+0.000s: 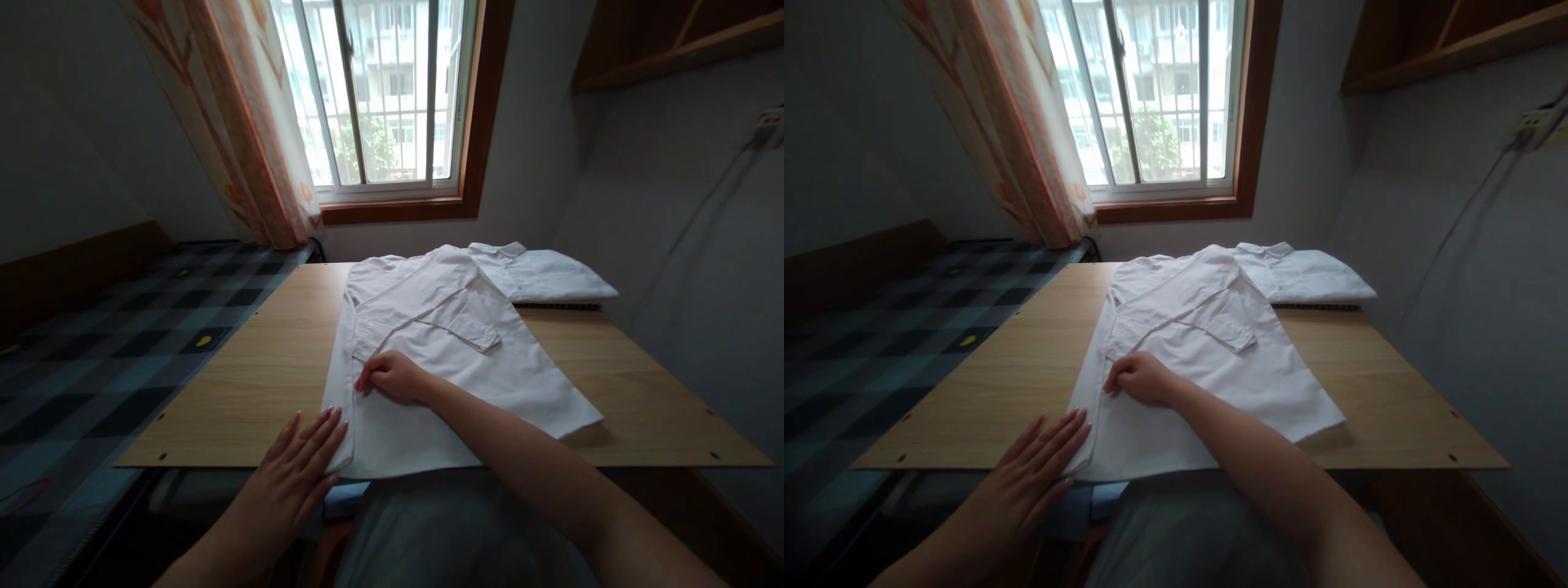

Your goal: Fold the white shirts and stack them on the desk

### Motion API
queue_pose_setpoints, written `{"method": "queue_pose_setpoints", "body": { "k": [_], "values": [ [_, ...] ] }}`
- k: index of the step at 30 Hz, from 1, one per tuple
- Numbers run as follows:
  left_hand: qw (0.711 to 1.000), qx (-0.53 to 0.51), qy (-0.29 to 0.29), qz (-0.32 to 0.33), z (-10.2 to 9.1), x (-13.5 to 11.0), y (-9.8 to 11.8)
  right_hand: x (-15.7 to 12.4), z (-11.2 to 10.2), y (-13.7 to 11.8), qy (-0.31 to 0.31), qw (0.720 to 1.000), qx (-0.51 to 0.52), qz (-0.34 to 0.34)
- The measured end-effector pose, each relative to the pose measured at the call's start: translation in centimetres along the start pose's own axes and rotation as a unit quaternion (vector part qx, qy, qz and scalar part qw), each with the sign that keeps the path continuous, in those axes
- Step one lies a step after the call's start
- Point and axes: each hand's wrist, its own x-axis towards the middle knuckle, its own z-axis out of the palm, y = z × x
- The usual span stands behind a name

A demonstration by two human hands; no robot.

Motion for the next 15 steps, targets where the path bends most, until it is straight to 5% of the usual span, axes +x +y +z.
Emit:
{"method": "queue_pose_setpoints", "body": {
  "k": [8, 12, 15],
  "values": [
    [0.999, -0.042, -0.003, 0.0, -1.7, -0.8, 2.0, 0.1, -0.1, 0.4, 0.007, 0.999, 0.043, 0.009],
    [0.993, -0.112, -0.009, -0.019, -3.1, 0.4, 0.4, 0.2, -0.2, 0.8, 0.027, 0.999, 0.046, 0.01],
    [0.983, -0.154, 0.024, -0.097, -3.1, 3.5, -2.4, 0.1, -0.2, 0.6, 0.031, 0.999, 0.038, 0.003]
  ]
}}
